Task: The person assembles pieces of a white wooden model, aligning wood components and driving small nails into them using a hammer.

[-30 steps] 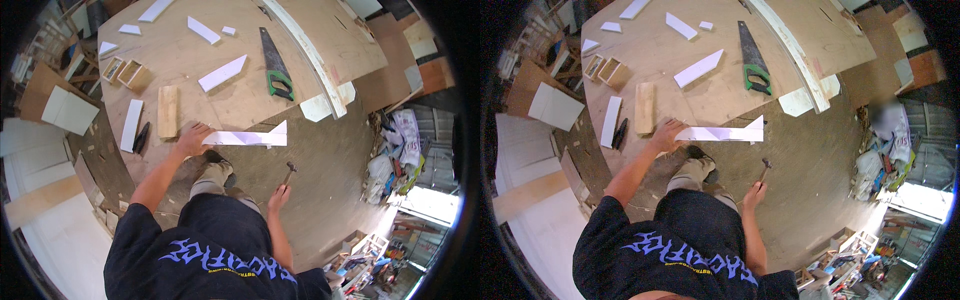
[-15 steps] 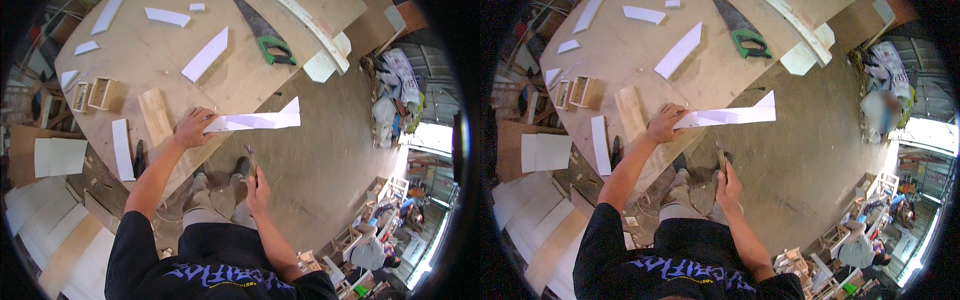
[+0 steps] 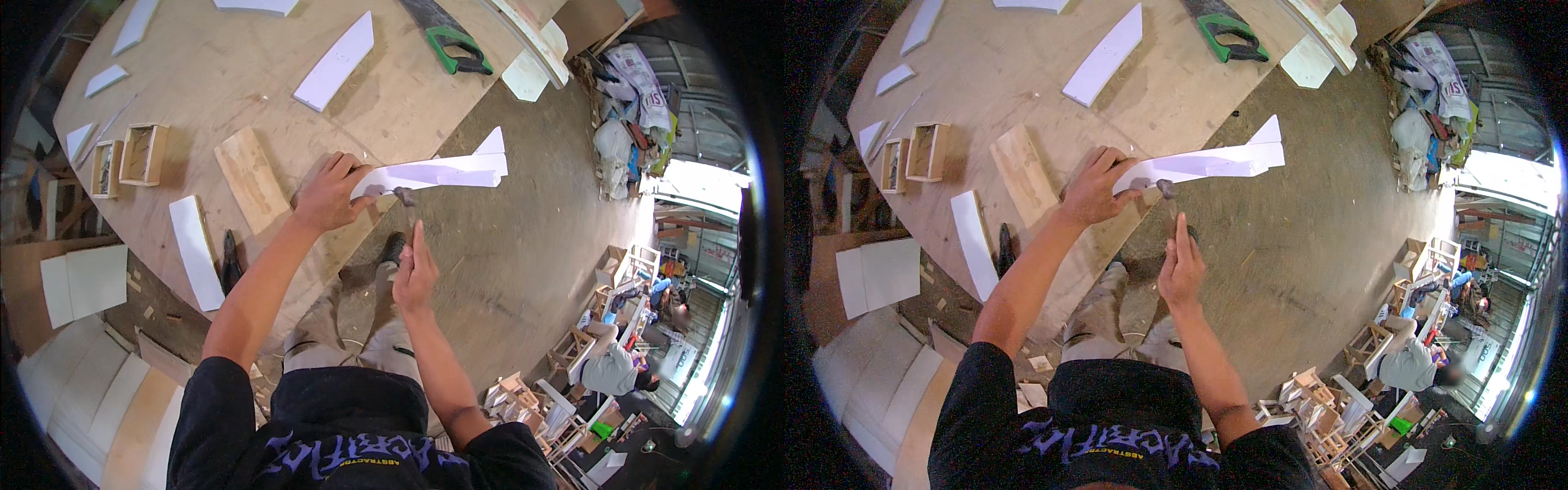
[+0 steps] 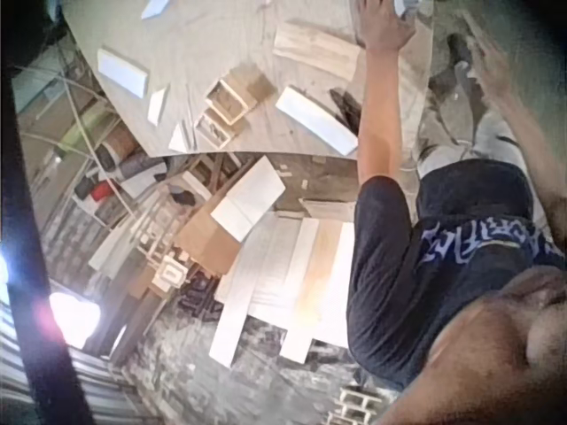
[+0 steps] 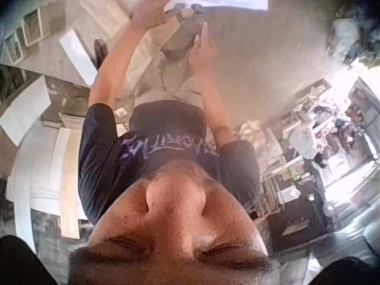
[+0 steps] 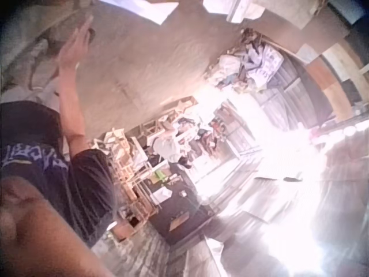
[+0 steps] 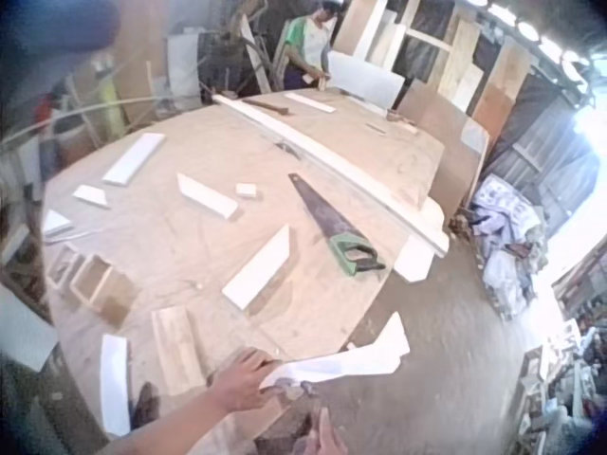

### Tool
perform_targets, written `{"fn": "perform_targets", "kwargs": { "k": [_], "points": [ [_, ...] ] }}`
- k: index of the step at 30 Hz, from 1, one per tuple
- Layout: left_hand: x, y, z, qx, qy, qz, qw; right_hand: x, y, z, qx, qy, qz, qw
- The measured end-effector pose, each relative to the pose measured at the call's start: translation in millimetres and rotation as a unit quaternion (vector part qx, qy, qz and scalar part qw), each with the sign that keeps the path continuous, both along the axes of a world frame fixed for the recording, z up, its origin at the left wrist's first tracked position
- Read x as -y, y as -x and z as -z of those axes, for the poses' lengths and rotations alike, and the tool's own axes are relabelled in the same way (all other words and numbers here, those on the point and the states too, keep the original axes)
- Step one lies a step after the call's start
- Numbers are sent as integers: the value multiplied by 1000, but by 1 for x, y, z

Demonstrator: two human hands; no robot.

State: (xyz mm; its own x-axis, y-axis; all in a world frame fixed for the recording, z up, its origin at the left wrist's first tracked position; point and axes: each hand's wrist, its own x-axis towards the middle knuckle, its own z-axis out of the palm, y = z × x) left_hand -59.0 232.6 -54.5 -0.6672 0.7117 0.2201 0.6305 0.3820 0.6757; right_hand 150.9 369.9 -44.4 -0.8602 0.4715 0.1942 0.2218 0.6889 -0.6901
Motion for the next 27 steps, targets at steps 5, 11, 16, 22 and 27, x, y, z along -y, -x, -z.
{"fn": "perform_targets", "kwargs": {
  "k": [5,11,16,22,27],
  "points": [
    [0,-1,5,13,-4,-10,1000,6,5,8,-32,-34,7,999],
    [-1,-1,6,-11,4,-7,1000,10,2,17,-17,-59,20,998],
    [-1,-2,2,1,16,-9,1000,12,0,24,-39,61,45,996],
    [-3,-1,8,-27,19,11,999,36,0,18,-55,390,145,908],
    [-3,-2,5,-34,52,17,998,81,18,-3,-73,581,226,779]
  ]
}}
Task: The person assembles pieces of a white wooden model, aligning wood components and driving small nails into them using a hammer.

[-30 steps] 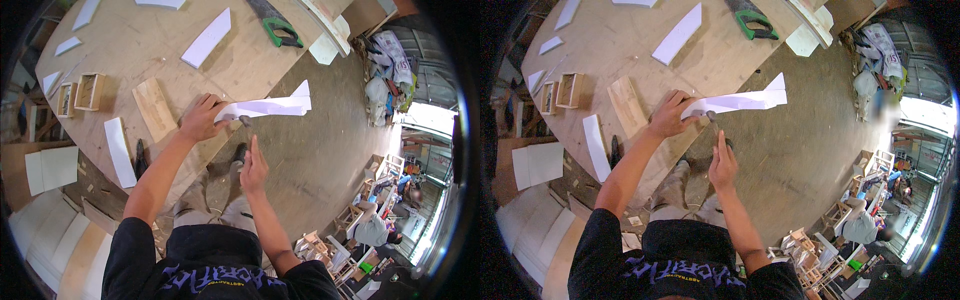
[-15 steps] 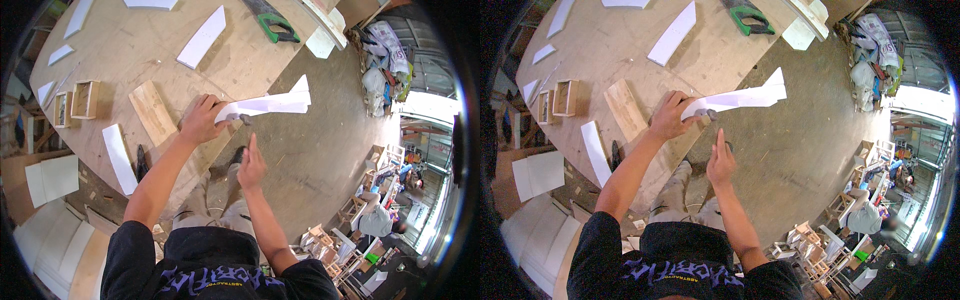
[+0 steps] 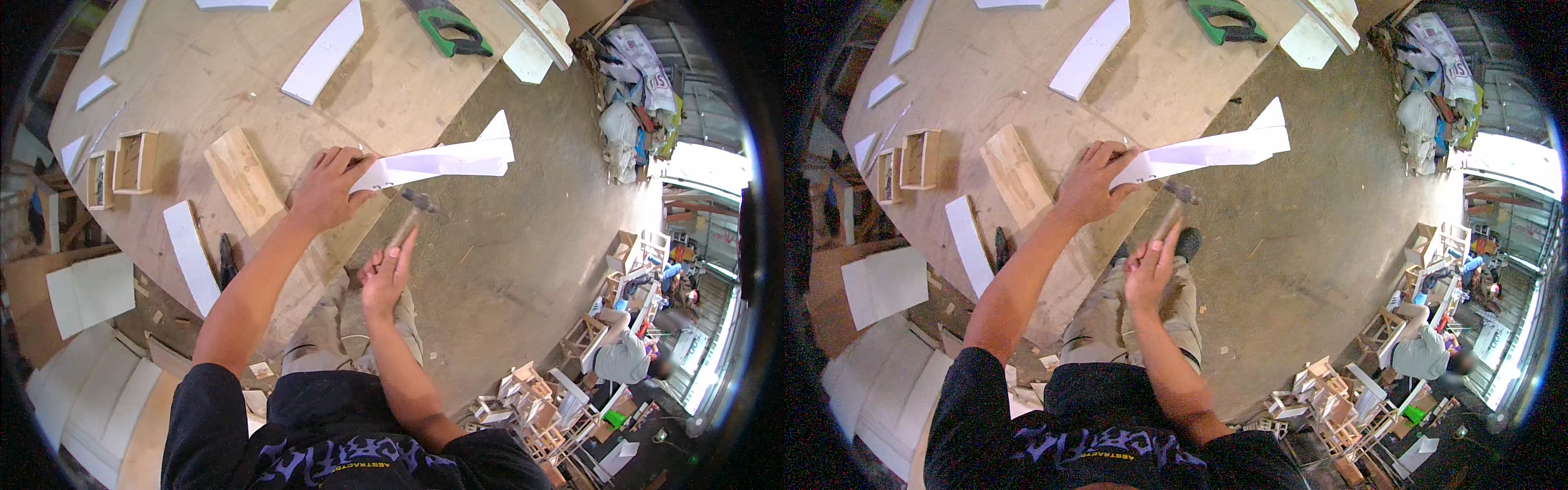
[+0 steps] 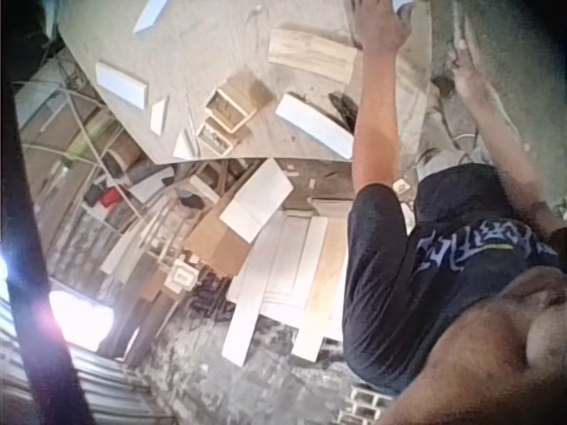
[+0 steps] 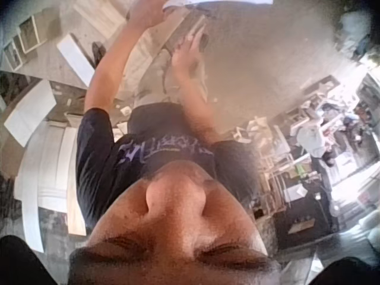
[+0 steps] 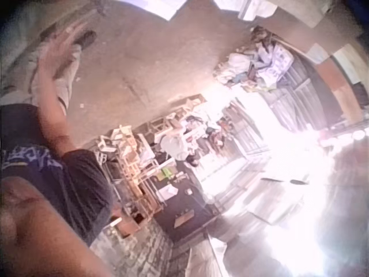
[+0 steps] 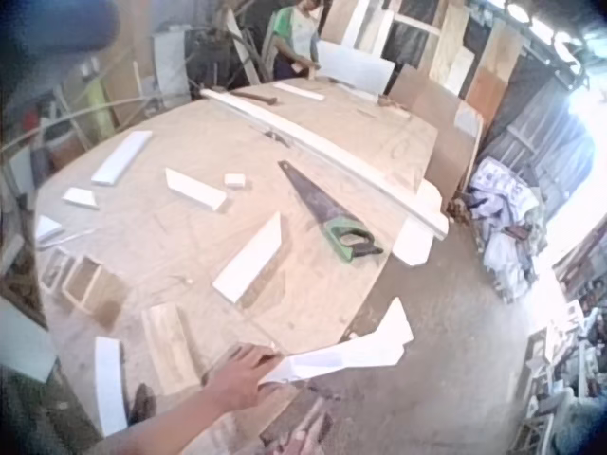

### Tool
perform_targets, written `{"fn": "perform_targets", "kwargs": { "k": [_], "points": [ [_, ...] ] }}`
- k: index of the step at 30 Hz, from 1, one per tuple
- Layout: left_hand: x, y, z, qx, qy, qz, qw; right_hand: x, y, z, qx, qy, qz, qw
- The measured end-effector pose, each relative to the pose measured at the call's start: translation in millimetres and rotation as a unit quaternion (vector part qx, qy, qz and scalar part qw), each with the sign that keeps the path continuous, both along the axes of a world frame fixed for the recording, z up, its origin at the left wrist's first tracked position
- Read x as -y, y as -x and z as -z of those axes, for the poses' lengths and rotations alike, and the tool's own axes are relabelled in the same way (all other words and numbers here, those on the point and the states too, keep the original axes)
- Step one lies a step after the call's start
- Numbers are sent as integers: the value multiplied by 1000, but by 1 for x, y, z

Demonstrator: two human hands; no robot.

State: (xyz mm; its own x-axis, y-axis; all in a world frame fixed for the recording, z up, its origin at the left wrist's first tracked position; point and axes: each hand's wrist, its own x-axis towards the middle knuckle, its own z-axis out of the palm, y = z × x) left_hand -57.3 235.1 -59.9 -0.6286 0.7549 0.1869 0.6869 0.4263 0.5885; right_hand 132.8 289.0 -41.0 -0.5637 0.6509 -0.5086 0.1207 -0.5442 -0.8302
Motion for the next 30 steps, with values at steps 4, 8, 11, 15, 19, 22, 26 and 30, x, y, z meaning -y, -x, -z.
{"fn": "perform_targets", "kwargs": {
  "k": [4,8,11,15,19,22,26,30],
  "points": [
    [-1,2,-1,31,18,8,999,25,15,-2,-17,26,98,995],
    [0,2,-1,36,23,7,999,37,34,-9,-13,36,155,987],
    [-1,3,-2,31,15,9,999,46,45,-10,-2,53,133,990],
    [2,4,0,32,22,6,999,52,56,-12,-55,77,200,975],
    [-1,4,1,32,7,7,999,57,67,-23,-74,119,149,979],
    [-1,4,3,30,-3,6,1000,67,69,-28,-94,119,199,968],
    [-1,4,-1,24,-10,7,1000,60,61,-15,-93,68,222,968],
    [0,3,2,24,-15,5,1000,63,59,-7,-63,75,211,973]
  ]
}}
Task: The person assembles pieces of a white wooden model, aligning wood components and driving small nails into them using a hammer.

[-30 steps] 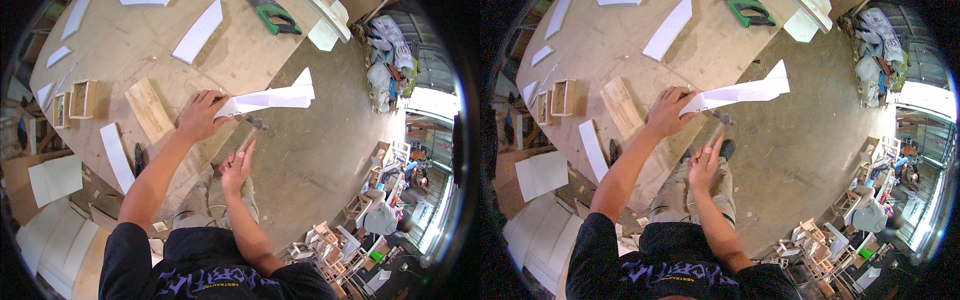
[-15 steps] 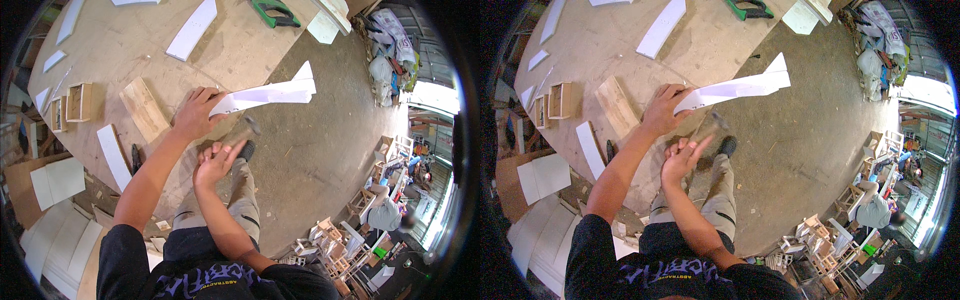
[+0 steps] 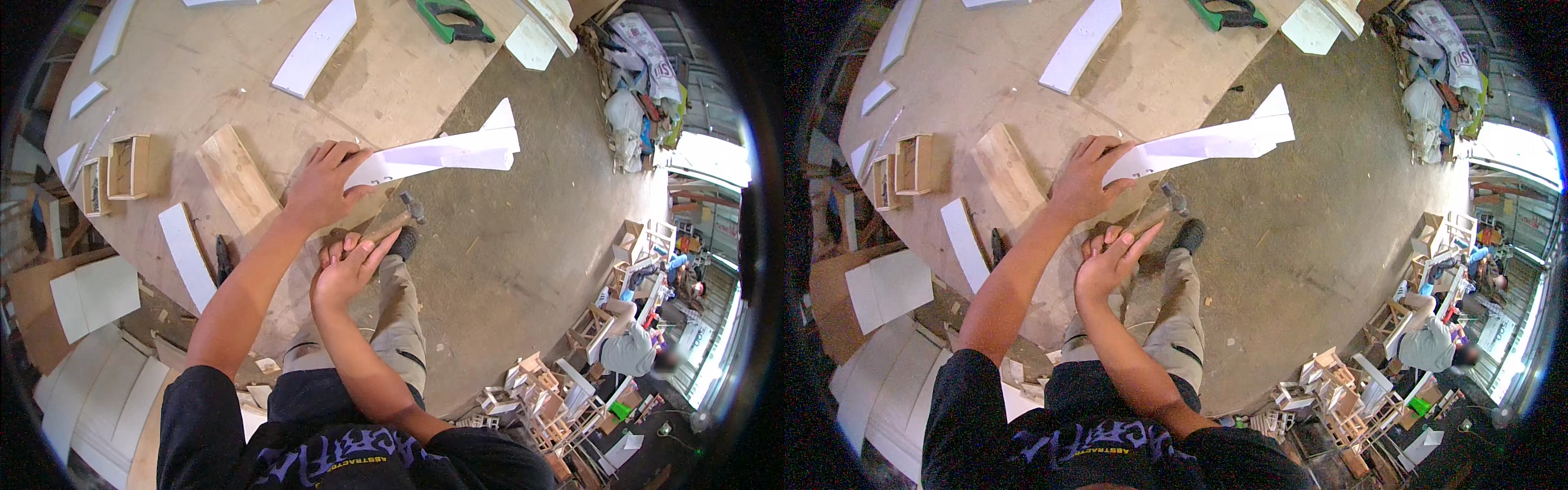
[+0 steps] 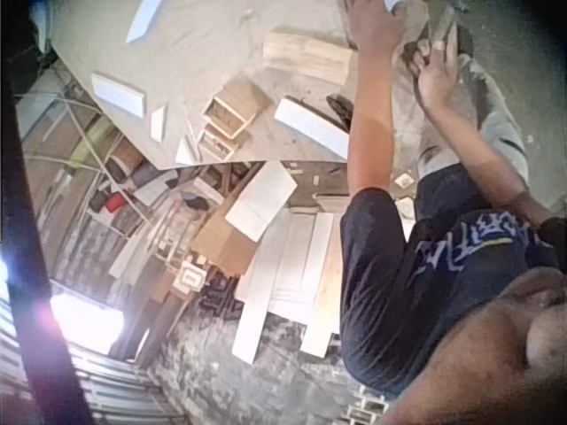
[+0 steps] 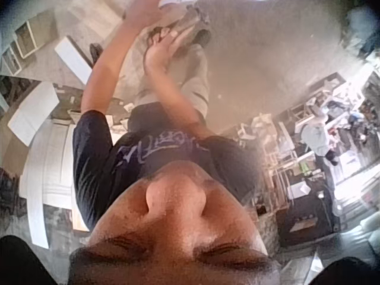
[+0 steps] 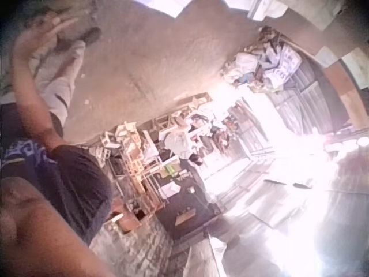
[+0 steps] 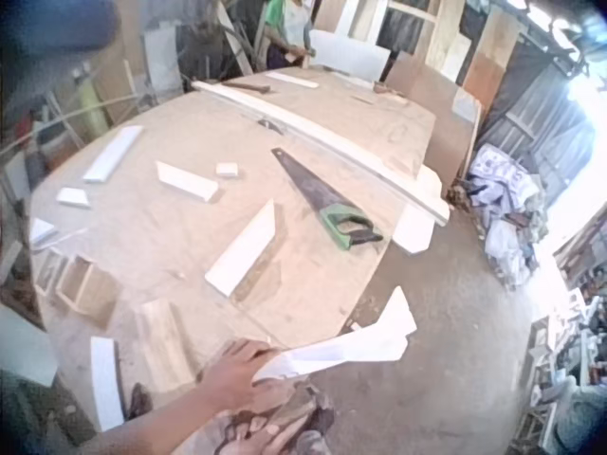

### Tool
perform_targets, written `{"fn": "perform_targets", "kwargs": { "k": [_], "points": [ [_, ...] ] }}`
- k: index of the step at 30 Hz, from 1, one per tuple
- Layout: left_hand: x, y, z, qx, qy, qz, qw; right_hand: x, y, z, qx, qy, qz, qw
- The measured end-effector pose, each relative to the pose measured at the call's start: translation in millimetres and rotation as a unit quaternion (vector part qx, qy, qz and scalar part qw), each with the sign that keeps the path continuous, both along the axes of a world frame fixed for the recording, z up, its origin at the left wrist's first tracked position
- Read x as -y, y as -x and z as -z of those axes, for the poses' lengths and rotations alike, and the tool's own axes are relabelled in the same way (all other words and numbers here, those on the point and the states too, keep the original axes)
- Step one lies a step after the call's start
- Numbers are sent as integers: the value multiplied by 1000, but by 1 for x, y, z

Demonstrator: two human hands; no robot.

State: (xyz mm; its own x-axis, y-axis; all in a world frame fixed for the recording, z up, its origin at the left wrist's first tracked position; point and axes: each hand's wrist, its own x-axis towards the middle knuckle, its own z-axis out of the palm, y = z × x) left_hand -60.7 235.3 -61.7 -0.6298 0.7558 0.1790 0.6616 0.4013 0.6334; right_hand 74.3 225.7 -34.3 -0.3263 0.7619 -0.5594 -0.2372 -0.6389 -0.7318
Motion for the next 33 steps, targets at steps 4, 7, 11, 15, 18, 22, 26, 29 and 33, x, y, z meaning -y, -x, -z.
{"fn": "perform_targets", "kwargs": {
  "k": [4,7,11,15,18,22,26,29,33],
  "points": [
    [-1,1,-1,9,7,6,1000,2,7,2,-6,-22,-60,998],
    [0,1,-1,5,2,2,1000,-6,3,-2,13,1,-2,1000],
    [0,1,-1,9,9,-1,1000,2,6,1,-3,9,-58,998],
    [0,2,-1,12,9,6,1000,4,12,-3,-8,5,-22,1000],
    [0,2,-2,14,9,2,1000,6,12,2,-11,2,-53,999],
    [1,2,-6,28,18,8,999,-7,-2,0,-6,-10,17,1000],
    [5,7,-5,64,-17,22,998,-9,-31,26,25,-49,-88,995],
    [6,7,-5,78,-18,22,997,-3,-33,28,13,-54,-97,994],
    [7,7,-3,86,-3,22,996,8,-13,13,18,-45,-65,997]
  ]
}}
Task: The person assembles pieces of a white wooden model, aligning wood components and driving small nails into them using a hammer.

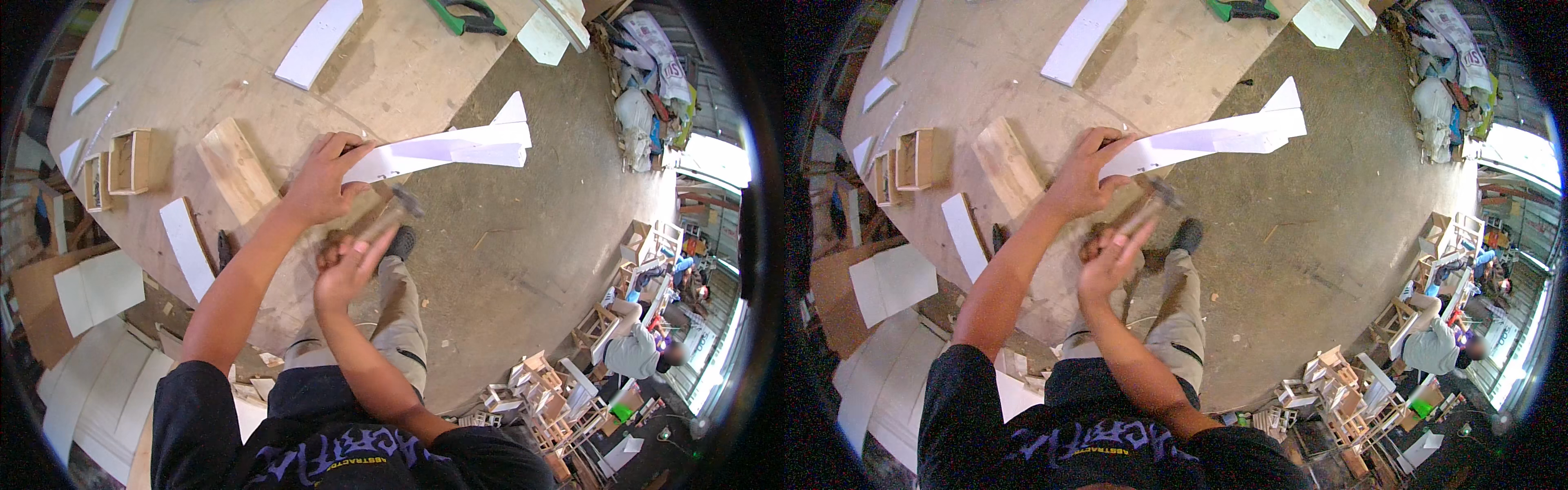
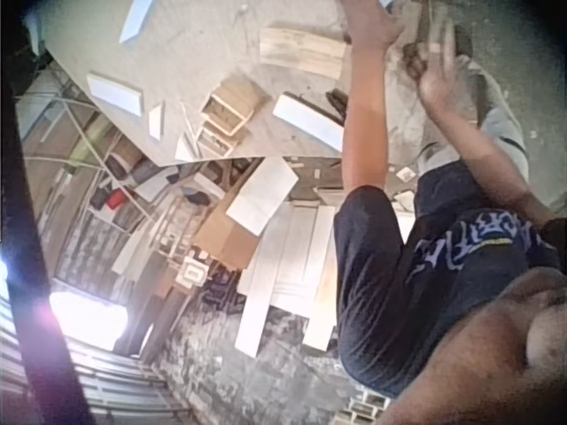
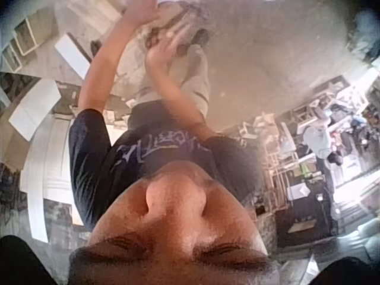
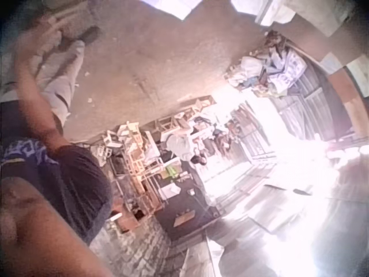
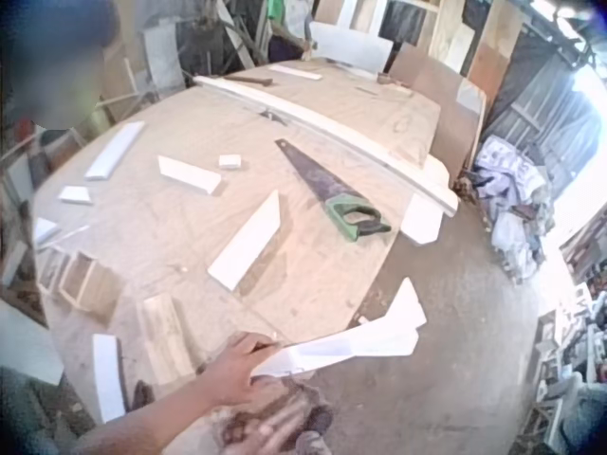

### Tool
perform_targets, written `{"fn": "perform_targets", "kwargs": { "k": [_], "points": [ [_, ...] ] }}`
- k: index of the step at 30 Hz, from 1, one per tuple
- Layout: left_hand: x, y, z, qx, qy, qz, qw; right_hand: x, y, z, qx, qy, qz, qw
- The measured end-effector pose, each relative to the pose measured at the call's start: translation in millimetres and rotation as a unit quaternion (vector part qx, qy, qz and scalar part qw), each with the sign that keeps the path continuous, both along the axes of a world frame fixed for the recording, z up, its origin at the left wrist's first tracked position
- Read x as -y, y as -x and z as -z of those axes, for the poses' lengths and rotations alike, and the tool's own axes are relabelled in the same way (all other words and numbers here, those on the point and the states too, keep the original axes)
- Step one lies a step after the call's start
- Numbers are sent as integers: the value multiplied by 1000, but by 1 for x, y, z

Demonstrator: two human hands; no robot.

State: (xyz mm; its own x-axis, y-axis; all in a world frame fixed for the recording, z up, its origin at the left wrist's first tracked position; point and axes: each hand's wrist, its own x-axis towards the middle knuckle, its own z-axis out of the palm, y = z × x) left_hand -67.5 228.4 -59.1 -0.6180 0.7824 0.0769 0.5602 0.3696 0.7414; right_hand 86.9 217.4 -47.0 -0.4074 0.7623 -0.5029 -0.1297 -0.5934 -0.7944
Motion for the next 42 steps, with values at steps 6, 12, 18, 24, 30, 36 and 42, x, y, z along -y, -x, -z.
{"fn": "perform_targets", "kwargs": {
  "k": [6,12,18,24,30,36,42],
  "points": [
    [-1,0,-6,14,7,-2,1000,5,12,-7,-33,52,28,998],
    [2,-3,0,-39,-35,-31,998,-24,-36,-1,12,-90,-142,986],
    [6,-23,1,-143,1,-89,986,-175,-77,2,137,-561,-400,712],
    [7,-20,-3,-91,-2,-97,991,-250,-42,-25,145,-705,-522,457],
    [9,-22,-4,-67,30,-114,991,-276,-9,-24,30,-732,-557,390],
    [7,-24,-1,-85,40,-126,988,-294,11,-23,-22,-729,-580,364],
    [3,-27,-5,-71,30,-151,986,-303,14,-14,-26,-706,-601,373]
  ]
}}
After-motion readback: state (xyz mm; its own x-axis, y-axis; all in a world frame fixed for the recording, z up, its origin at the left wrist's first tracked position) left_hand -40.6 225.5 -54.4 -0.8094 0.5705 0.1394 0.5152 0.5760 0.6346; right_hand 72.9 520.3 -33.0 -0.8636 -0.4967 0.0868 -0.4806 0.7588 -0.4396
